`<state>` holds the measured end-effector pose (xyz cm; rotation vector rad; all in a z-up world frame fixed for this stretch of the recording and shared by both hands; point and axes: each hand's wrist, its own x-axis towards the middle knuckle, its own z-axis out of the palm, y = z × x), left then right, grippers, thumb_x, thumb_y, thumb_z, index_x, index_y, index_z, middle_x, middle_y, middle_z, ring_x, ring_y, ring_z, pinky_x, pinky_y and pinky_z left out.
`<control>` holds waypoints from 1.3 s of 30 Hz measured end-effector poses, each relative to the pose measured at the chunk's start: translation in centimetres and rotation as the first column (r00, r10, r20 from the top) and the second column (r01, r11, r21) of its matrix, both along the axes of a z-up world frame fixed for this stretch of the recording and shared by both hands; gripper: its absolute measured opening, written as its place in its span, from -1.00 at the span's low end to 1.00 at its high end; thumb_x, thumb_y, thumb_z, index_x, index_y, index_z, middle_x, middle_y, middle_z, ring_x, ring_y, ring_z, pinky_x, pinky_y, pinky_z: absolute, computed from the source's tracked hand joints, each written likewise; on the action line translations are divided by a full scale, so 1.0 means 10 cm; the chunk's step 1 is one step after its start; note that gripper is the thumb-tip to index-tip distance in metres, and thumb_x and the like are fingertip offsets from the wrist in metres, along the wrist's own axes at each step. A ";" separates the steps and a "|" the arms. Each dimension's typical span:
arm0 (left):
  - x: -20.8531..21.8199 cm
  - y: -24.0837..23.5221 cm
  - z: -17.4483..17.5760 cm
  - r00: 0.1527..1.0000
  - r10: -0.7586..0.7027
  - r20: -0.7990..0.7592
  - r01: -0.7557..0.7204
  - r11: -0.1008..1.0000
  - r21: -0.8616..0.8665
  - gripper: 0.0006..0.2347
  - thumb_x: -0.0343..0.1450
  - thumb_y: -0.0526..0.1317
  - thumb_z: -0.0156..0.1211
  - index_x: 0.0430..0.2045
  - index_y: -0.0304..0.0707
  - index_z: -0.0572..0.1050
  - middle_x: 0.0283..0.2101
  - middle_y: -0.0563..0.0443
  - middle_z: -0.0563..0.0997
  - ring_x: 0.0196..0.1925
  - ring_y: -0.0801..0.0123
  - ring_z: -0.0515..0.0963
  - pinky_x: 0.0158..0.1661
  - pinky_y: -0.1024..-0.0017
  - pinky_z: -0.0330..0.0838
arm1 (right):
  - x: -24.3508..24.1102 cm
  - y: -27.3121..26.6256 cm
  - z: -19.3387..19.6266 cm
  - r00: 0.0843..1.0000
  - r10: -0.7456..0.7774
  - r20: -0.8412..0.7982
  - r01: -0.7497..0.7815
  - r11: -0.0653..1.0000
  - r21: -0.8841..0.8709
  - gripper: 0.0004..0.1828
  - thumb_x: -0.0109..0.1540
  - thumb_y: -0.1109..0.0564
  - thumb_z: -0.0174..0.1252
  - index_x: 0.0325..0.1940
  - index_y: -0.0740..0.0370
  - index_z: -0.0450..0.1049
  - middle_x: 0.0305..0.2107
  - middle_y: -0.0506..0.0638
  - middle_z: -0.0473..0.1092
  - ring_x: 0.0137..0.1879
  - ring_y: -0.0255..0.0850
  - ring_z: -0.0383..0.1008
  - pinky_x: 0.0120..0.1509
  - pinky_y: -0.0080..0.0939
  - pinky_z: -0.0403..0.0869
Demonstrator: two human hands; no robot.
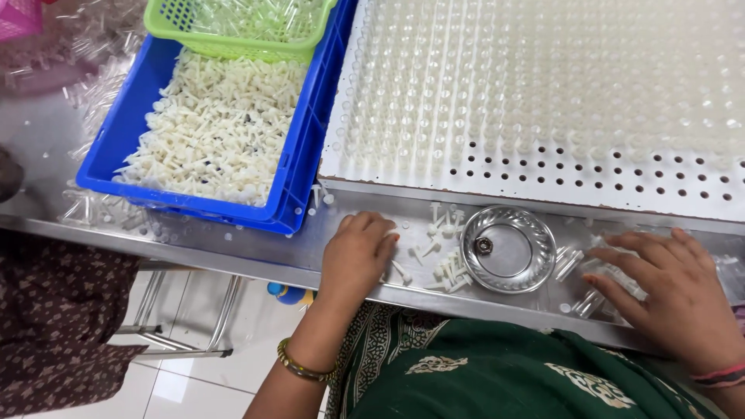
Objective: The person repeatedly picks small white cylindrical pieces from a blue bin and inserts them into clear plastic capsules, then places the filled capsules into a perforated tray. The process is continuous and repetitive, with the person handling each capsule individually.
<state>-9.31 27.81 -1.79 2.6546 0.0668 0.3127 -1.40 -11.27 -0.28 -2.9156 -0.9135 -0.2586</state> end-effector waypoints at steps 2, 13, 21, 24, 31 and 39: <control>0.02 0.04 -0.03 0.989 0.044 0.144 -0.029 0.994 -0.104 -0.87 0.36 -0.21 0.30 -0.29 -0.20 0.64 -0.17 -0.06 0.64 -0.10 0.09 0.58 -0.12 0.20 0.50 | -0.02 0.05 0.10 0.999 -0.035 -0.017 0.036 0.995 0.097 -0.59 0.12 -0.15 0.24 0.00 -0.03 0.60 0.00 -0.10 0.52 0.19 -0.17 0.47 0.53 0.08 0.27; 0.18 0.29 -0.32 0.919 0.165 -0.359 -0.307 -0.271 -0.912 -0.81 0.49 -0.12 0.17 -0.11 -0.18 0.51 -0.26 0.00 0.68 -0.44 0.56 0.54 -0.56 0.62 0.34 | -0.09 0.38 0.20 0.966 -0.084 -0.246 0.160 0.937 0.310 -0.58 0.22 0.13 0.23 0.18 0.07 0.51 -0.14 0.01 0.52 -0.14 -0.05 0.55 -0.08 -0.09 0.50; 0.10 0.23 -0.07 0.947 0.038 -0.318 -0.288 -0.329 -0.899 -0.71 0.51 -0.15 0.18 0.08 -0.26 0.54 -0.26 0.02 0.64 -0.52 0.62 0.47 -0.64 0.72 0.20 | 0.03 0.36 0.13 0.832 0.016 -0.554 0.310 0.815 0.489 -0.64 0.35 0.27 0.01 0.22 0.13 0.47 -0.11 0.03 0.58 0.03 -0.24 0.57 0.12 -0.21 0.49; 0.12 0.20 -0.02 0.945 -0.025 -0.326 -0.317 -0.312 -0.896 -0.69 0.50 -0.16 0.13 0.09 -0.28 0.52 -0.19 0.00 0.68 -0.45 0.62 0.50 -0.60 0.69 0.24 | 0.07 0.28 0.08 0.800 0.193 -0.568 0.339 0.636 0.693 -0.72 0.39 0.22 -0.01 0.21 0.21 0.30 -0.03 0.01 0.56 0.16 -0.33 0.51 0.20 -0.29 0.44; 0.19 0.02 -0.16 0.946 -0.014 -0.323 -0.316 0.169 -0.934 -0.72 0.49 -0.22 0.14 0.09 -0.21 0.52 -0.11 0.06 0.72 -0.43 0.65 0.45 -0.49 0.66 0.29 | -0.02 0.43 0.20 0.839 0.071 -0.540 0.335 0.715 0.614 -0.70 0.30 0.23 0.17 0.13 0.24 0.47 -0.05 -0.01 0.59 0.03 -0.35 0.51 0.09 -0.33 0.45; 0.18 -0.04 -0.38 0.984 -0.084 -0.158 -0.127 0.290 -0.949 -0.68 0.55 -0.29 0.06 0.22 -0.26 0.49 -0.18 0.01 0.68 -0.48 0.60 0.42 -0.40 0.61 0.39 | 0.01 1.00 0.20 0.971 0.098 -0.218 0.014 0.888 0.460 -0.74 0.14 0.17 0.40 -0.08 0.12 0.66 -0.26 -0.02 0.56 -0.09 -0.20 0.51 0.00 -0.23 0.44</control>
